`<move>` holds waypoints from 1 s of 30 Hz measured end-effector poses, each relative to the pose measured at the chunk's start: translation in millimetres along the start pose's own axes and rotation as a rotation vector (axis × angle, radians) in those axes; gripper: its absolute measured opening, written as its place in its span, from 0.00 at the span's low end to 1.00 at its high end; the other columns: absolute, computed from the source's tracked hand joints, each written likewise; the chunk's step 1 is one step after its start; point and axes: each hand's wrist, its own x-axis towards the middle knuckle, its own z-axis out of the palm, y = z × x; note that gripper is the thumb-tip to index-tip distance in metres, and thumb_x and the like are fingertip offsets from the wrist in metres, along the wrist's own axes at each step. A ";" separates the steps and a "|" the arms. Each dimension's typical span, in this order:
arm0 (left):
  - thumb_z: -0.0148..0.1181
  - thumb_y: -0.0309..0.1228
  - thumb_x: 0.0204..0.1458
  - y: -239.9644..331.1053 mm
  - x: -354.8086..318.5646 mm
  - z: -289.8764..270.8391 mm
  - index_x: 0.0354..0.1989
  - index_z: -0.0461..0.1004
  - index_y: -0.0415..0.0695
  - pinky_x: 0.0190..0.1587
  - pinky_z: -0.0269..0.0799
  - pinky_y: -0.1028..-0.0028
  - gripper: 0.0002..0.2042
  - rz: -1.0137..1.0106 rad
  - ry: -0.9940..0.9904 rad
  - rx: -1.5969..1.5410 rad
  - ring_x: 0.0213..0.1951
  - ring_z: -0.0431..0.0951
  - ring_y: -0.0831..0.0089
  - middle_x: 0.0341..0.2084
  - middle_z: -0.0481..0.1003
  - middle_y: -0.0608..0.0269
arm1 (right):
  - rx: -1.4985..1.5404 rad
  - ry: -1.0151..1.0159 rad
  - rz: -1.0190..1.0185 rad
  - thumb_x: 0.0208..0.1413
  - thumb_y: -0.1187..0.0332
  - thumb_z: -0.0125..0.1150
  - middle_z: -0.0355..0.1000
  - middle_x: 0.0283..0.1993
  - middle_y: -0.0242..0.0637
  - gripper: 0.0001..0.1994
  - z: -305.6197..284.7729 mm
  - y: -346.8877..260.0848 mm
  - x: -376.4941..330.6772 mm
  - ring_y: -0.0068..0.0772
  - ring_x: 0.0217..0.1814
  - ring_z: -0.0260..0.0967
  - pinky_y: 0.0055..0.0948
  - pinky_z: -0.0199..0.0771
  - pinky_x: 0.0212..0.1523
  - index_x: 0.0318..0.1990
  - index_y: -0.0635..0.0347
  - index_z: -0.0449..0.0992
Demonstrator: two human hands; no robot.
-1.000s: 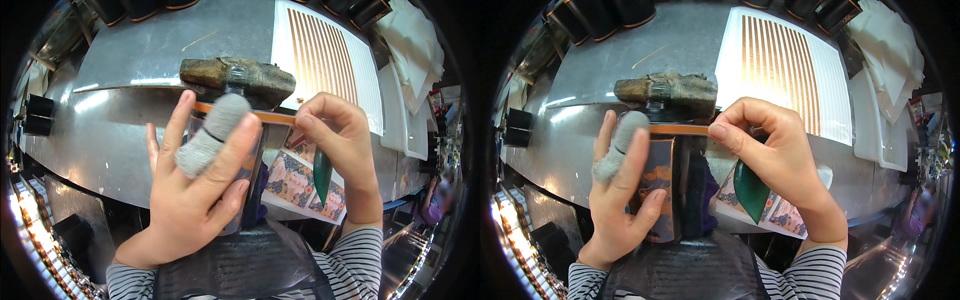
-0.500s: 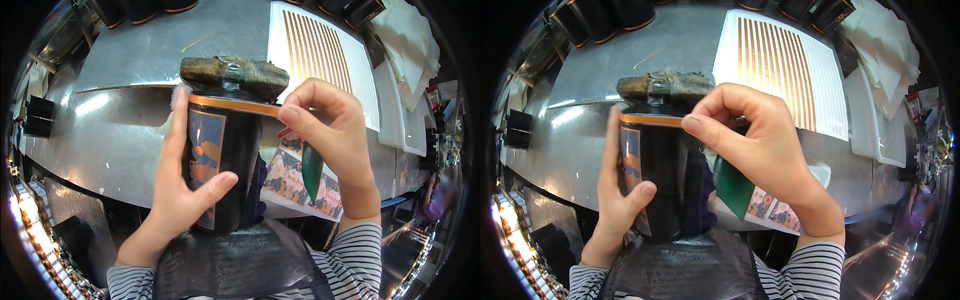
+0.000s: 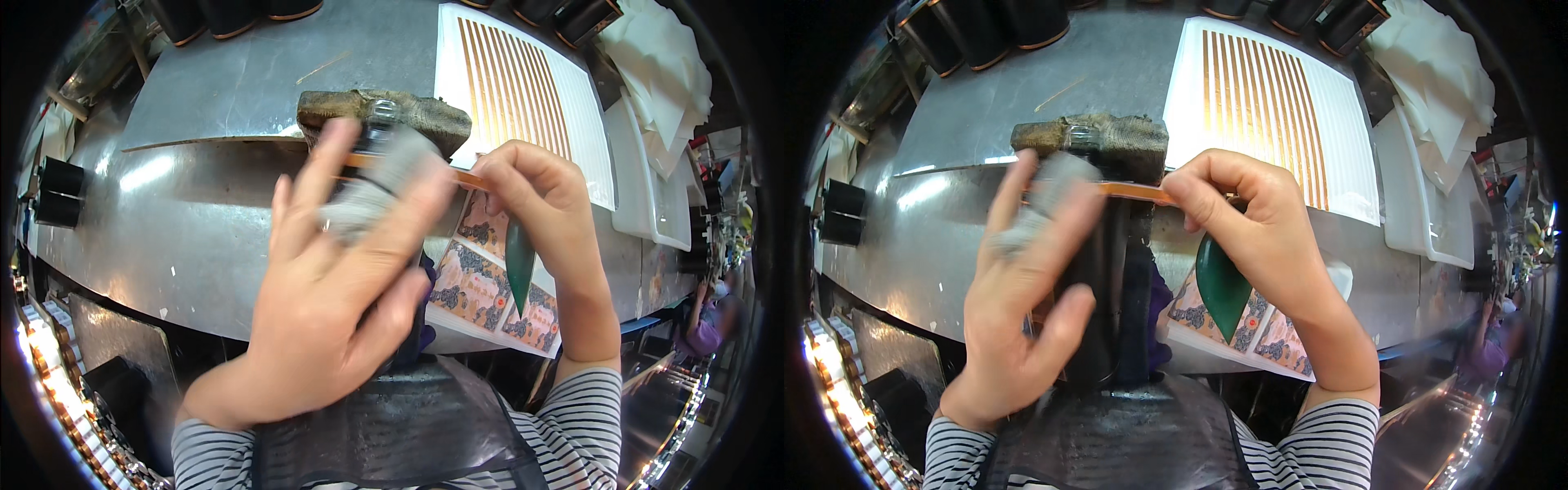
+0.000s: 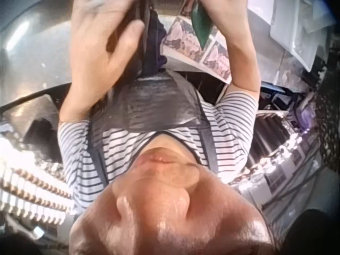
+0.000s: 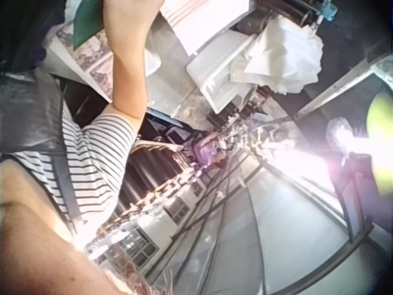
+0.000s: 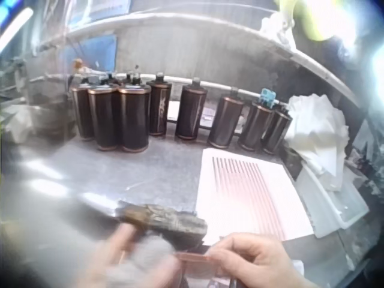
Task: The person applies a printed label to a black cylindrical container, smooths it with a green plastic card, and then wraps a thin gold strip around the top and bottom edges. The person repeats this process on multiple cylinders, placing finished ones aside.
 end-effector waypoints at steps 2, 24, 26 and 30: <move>0.65 0.39 0.42 -5.8 -11.0 18.2 0.66 0.43 0.39 0.64 0.49 0.63 0.46 -0.226 0.044 -0.499 0.64 0.55 0.57 0.61 0.57 0.49 | -0.037 0.006 -0.056 0.54 0.69 0.62 0.69 0.24 0.25 0.08 5.0 0.1 -1.0 0.12 0.27 0.61 0.15 0.62 0.29 0.30 0.66 0.76; 0.60 0.43 0.45 -15.9 -5.6 15.5 0.65 0.47 0.38 0.65 0.48 0.63 0.42 -0.113 0.078 -0.409 0.64 0.55 0.58 0.60 0.58 0.49 | 0.017 0.013 -0.061 0.55 0.69 0.60 0.69 0.25 0.26 0.08 9.8 0.4 -1.9 0.13 0.27 0.62 0.14 0.62 0.29 0.31 0.66 0.75; 0.65 0.54 0.42 -26.2 -15.7 32.3 0.68 0.38 0.36 0.64 0.50 0.66 0.54 -0.264 0.190 -0.646 0.63 0.56 0.61 0.62 0.53 0.47 | 0.041 -0.012 -0.074 0.54 0.69 0.62 0.69 0.25 0.26 0.08 15.2 -4.4 2.1 0.13 0.27 0.61 0.14 0.62 0.29 0.30 0.66 0.75; 0.65 0.41 0.46 -28.9 -20.7 30.9 0.67 0.46 0.38 0.64 0.48 0.61 0.44 -0.343 0.236 -0.693 0.63 0.57 0.56 0.60 0.59 0.46 | 0.047 -0.021 -0.095 0.52 0.70 0.64 0.68 0.24 0.25 0.07 16.2 -6.6 3.3 0.12 0.27 0.61 0.14 0.61 0.27 0.29 0.65 0.75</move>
